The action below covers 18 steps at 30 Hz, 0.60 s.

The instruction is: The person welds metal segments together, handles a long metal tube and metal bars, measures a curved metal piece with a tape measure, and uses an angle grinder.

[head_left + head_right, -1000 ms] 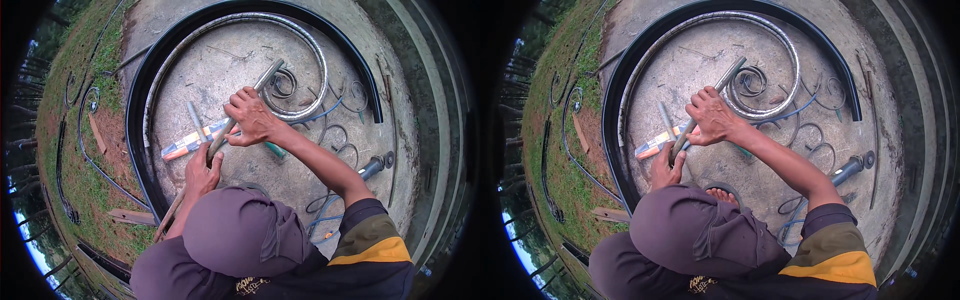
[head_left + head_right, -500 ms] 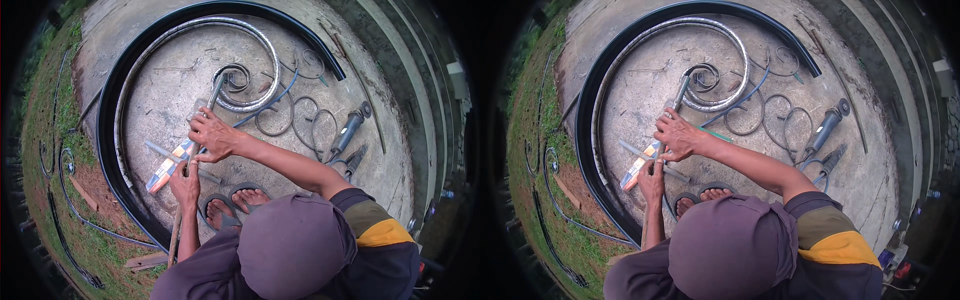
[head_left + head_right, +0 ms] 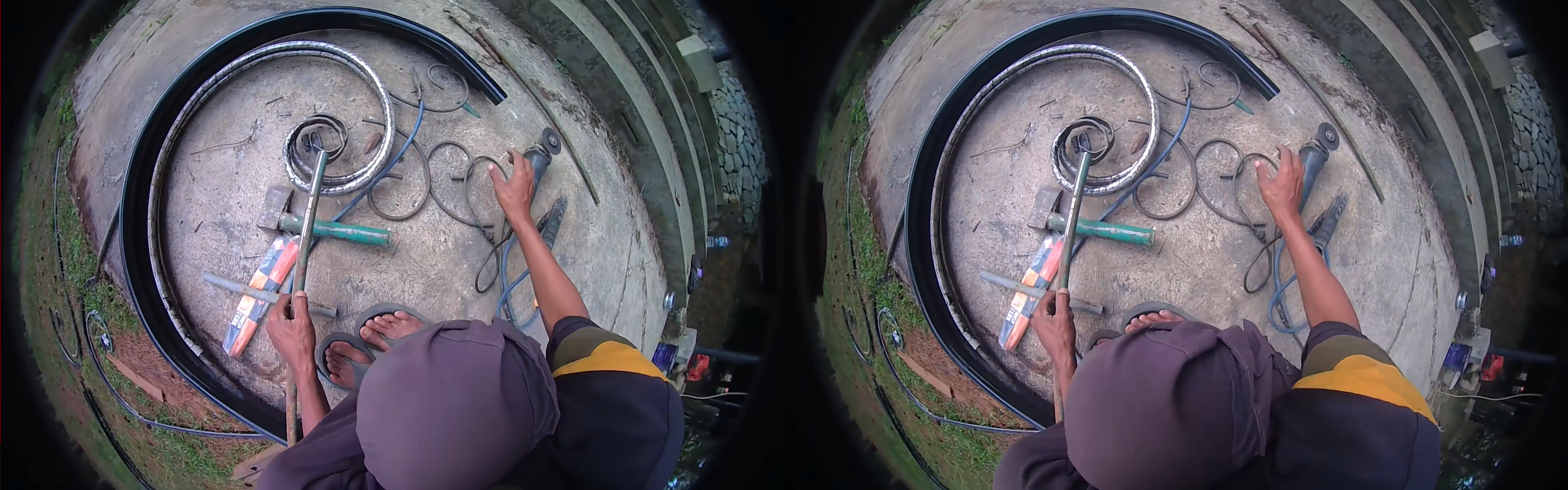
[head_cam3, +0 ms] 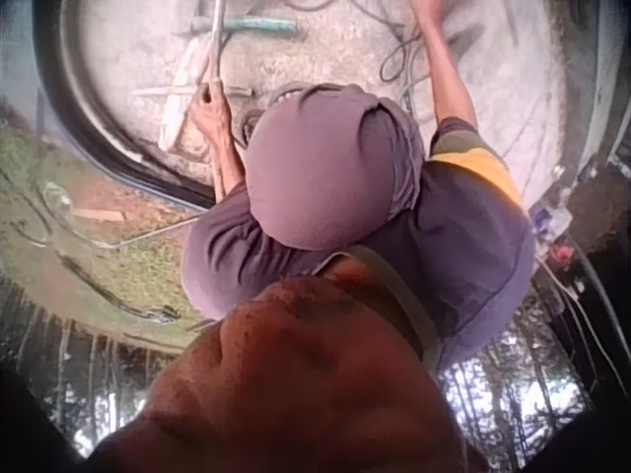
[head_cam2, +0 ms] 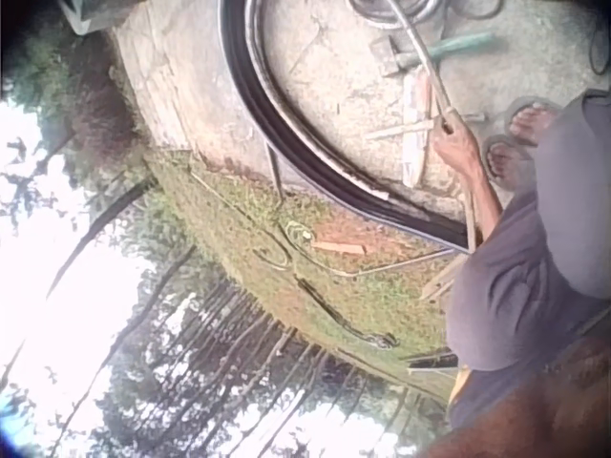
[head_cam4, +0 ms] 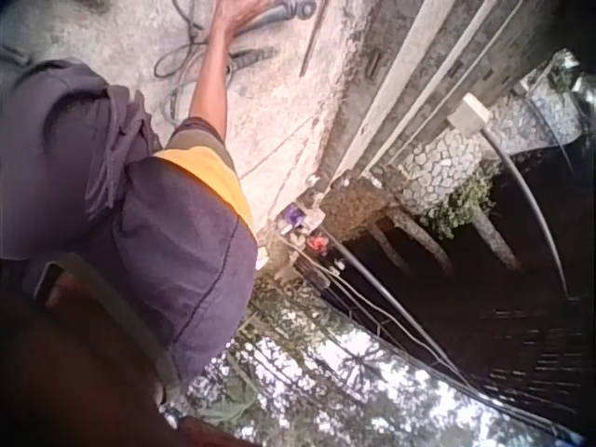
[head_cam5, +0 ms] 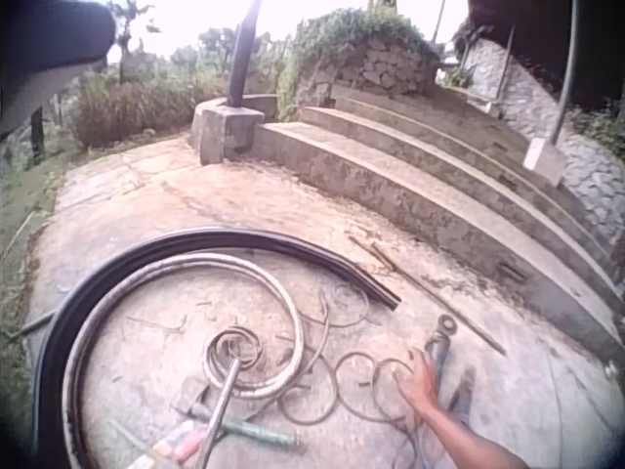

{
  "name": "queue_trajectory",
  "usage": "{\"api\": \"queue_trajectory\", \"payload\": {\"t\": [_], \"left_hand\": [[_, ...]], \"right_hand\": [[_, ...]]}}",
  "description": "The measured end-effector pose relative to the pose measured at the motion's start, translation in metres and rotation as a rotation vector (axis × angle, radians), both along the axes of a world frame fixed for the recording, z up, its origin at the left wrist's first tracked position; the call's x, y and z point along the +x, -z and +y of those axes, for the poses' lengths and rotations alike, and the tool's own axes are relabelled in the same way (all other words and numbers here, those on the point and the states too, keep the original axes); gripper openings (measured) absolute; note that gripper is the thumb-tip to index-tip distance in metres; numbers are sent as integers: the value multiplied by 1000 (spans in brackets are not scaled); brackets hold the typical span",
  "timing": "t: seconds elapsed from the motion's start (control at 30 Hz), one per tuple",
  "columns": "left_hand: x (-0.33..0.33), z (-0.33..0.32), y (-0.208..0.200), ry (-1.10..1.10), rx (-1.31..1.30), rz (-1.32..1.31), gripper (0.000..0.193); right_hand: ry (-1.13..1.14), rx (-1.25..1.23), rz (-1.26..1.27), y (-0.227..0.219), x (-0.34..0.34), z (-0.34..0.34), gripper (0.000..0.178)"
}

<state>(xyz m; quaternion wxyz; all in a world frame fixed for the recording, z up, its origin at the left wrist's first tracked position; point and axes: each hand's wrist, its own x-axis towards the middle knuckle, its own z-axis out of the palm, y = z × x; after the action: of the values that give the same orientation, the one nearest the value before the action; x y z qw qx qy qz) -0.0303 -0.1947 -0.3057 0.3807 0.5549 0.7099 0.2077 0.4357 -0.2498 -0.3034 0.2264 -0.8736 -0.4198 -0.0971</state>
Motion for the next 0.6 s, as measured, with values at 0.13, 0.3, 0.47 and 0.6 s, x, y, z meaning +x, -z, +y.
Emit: {"api": "queue_trajectory", "payload": {"t": [0.13,0.3,0.47,0.6], "left_hand": [[-6,4,-10,-2,-67,3,38],[-21,5,-10,-29,-85,-23,38],[-40,7,-24,-195,64,-75,32],[-61,15,-41,-312,-11,-96,31]], "right_hand": [[-103,-52,73,0,-6,-26,42],[-632,-38,111,-19,-126,2,38],[-1168,-77,301,2,-239,39,31],[-1306,-44,104,38,-291,83,24]]}}
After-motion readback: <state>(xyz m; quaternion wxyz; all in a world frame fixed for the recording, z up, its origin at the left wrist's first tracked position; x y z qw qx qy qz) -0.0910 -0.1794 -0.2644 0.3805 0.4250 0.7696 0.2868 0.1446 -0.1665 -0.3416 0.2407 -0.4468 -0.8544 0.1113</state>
